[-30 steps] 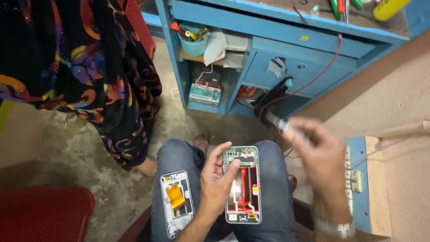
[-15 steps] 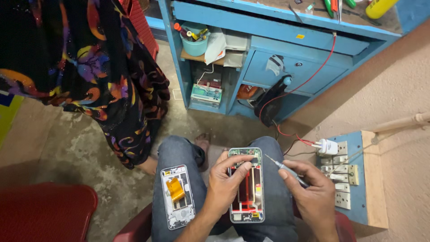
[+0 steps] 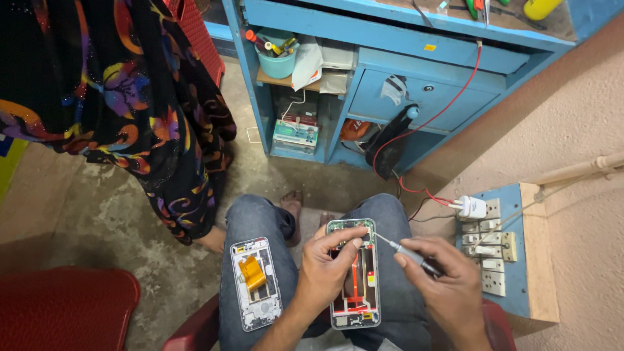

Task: The person disassembles and repairs a mobile phone using a small screwdriver and specialized prying tools to manipulate internal components and flex cables.

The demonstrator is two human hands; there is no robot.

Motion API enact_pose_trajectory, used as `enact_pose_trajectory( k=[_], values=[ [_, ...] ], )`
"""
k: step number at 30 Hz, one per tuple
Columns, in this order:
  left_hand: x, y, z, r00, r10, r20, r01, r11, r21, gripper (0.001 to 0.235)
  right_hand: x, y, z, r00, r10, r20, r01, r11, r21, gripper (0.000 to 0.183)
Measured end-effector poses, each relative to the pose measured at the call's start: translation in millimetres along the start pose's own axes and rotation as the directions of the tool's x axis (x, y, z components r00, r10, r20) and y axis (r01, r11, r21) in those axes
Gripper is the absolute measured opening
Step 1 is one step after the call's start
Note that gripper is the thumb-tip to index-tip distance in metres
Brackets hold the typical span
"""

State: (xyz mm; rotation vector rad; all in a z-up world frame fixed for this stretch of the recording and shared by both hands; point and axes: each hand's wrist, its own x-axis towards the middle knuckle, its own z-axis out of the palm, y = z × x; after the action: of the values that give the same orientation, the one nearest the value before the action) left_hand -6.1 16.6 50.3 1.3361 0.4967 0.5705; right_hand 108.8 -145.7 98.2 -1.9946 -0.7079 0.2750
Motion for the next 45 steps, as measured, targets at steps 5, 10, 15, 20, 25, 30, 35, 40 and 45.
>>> enact_pose_trajectory(
  k=[5,10,15,20,25,30,35,40,45],
  values=[
    [2,1,-3,0.998,0.026,0.058,-0.028,0.999,0.019,0.024,2,-7,7,0.996,-0.086,0.011,0.087,0.995,-0.059,0.025],
    [3,1,-8,0.995,-0.005,0.1,0.011,0.998,-0.064,0.028,2,-10,8,0.998,-0.048,0.037,0.052,0.993,-0.104,0.024],
    [4,-4,-11,0.994,-0.023,0.104,0.032,0.996,-0.086,0.028,2,-9,8,0.996,-0.072,0.05,0.076,0.993,-0.087,0.024],
    [4,-10,-9,0.993,-0.05,0.11,0.062,0.991,-0.115,0.024,2,-7,8,0.995,-0.082,0.064,0.085,0.995,-0.052,0.026],
    [3,-14,-7,0.994,-0.048,0.094,0.06,0.99,-0.124,0.021,2,-9,8,0.996,-0.063,0.067,0.065,0.998,-0.024,0.024],
    [2,-14,-7,0.991,-0.069,0.111,0.084,0.987,-0.138,0.019,2,-9,4,0.993,-0.043,0.108,0.043,0.999,0.002,0.023],
    [1,-16,-8,0.988,-0.071,0.139,0.086,0.99,-0.112,0.02,4,-6,2,0.989,0.044,0.138,-0.046,0.999,0.011,0.022],
    [2,-16,-7,0.983,-0.098,0.152,0.119,0.984,-0.136,0.02,2,-2,2,0.99,0.052,0.135,-0.054,0.999,0.007,0.022],
    [2,-4,-8,0.984,-0.041,0.176,0.061,0.992,-0.114,0.022,-1,-2,-1,0.989,0.113,0.099,-0.115,0.993,0.015,0.022]
  ],
)
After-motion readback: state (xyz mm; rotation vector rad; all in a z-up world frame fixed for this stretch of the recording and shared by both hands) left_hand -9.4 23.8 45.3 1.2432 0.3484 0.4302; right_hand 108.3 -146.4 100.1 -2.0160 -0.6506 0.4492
